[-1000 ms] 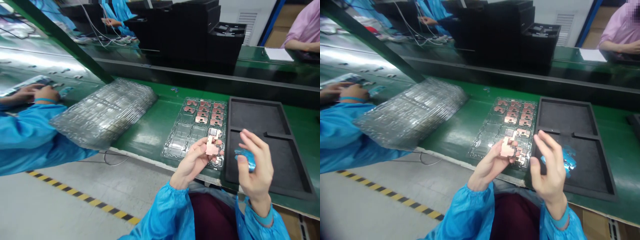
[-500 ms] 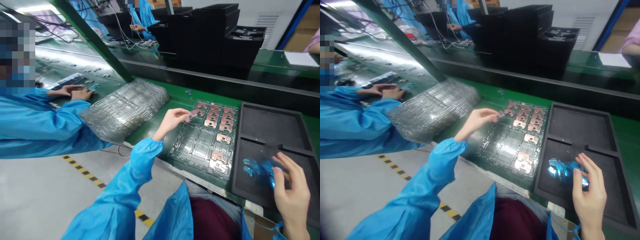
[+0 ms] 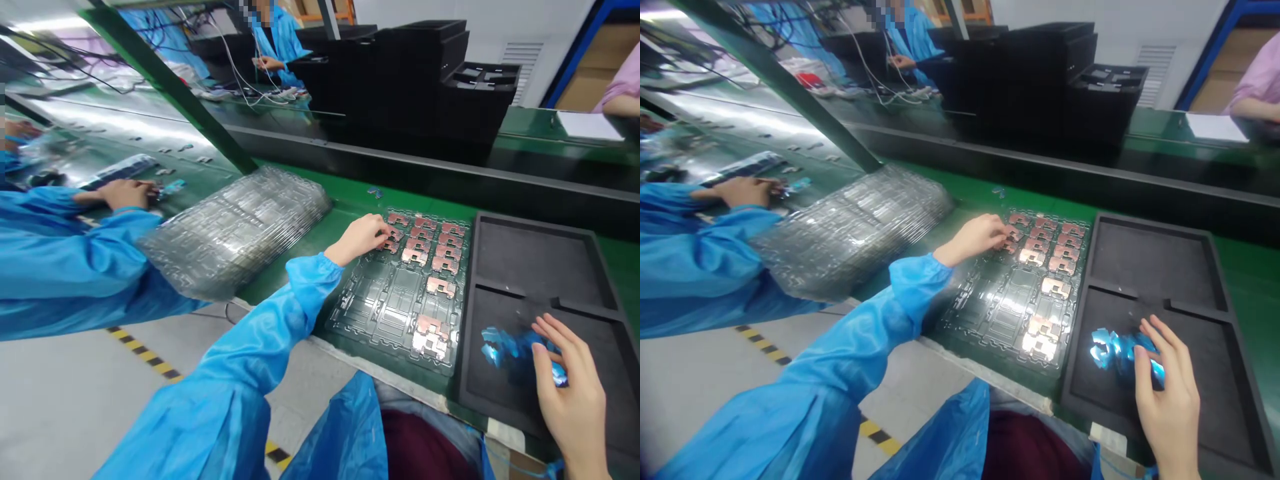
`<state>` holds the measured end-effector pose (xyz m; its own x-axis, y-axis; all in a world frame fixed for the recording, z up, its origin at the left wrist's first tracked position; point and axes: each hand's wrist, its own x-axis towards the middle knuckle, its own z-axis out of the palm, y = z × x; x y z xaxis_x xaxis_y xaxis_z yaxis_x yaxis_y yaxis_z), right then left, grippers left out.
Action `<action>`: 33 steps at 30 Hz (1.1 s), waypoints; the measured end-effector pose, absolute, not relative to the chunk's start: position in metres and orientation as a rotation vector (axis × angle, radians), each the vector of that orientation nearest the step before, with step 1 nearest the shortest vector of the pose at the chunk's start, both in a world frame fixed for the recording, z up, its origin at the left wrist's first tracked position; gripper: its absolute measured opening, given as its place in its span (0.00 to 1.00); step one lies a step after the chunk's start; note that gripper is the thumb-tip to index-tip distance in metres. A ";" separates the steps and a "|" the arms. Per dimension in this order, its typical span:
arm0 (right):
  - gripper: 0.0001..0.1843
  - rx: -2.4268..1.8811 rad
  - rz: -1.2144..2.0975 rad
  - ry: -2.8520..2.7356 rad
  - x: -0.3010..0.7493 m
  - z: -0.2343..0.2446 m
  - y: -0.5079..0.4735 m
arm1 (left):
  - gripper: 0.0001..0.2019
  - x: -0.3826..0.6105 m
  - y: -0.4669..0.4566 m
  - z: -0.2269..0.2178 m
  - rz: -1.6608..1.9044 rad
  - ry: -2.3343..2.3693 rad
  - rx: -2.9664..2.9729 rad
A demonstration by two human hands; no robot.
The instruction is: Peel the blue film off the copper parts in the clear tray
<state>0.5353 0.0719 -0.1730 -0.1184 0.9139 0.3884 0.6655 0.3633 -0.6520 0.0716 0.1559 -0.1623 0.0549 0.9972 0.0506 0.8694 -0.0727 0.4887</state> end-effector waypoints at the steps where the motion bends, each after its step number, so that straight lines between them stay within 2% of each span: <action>1: 0.20 -1.377 0.406 -1.859 0.535 -0.172 0.072 | 0.12 0.074 0.152 -0.164 0.518 1.910 2.075; 12: 0.19 -1.405 0.409 -1.852 0.536 -0.174 0.071 | 0.19 0.085 0.144 -0.188 0.354 1.968 2.296; 29: 0.19 -1.390 0.402 -1.850 0.538 -0.177 0.069 | 0.11 0.077 0.141 -0.193 0.413 1.998 2.245; 33: 0.20 -1.421 0.383 -1.851 0.540 -0.179 0.068 | 0.13 0.061 0.164 -0.185 0.458 2.007 2.225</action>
